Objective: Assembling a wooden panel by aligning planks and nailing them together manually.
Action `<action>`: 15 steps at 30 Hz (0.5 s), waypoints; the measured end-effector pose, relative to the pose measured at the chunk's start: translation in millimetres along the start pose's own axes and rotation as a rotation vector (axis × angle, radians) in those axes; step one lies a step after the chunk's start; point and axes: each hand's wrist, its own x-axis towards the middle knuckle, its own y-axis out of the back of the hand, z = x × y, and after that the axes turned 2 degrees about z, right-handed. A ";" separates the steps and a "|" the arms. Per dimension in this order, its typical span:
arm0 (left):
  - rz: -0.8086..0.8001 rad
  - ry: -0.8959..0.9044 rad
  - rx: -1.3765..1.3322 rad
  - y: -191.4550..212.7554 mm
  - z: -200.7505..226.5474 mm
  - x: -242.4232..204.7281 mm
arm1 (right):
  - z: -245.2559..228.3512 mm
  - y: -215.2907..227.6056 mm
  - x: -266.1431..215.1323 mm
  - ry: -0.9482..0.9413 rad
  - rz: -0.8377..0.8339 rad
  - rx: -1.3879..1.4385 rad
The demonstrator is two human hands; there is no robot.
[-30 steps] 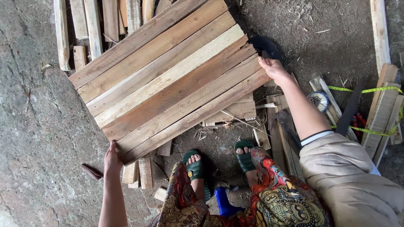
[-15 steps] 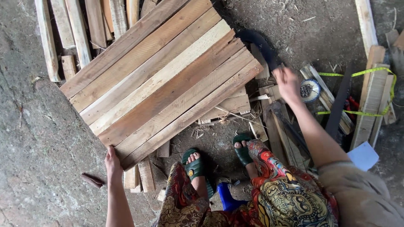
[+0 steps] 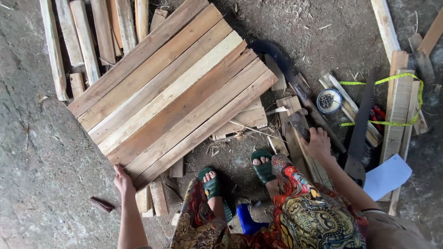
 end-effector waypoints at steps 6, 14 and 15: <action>0.078 -0.028 0.205 3.2 -41.7 27.0 | 5.6 22.2 -11.2 -0.002 -0.143 0.152; 0.104 -0.101 0.249 -1.6 -31.1 19.8 | -43.2 97.1 -26.8 -0.123 0.147 0.421; 0.111 -0.115 0.261 -2.3 -37.0 24.1 | -56.4 110.1 -24.8 -0.076 0.165 0.441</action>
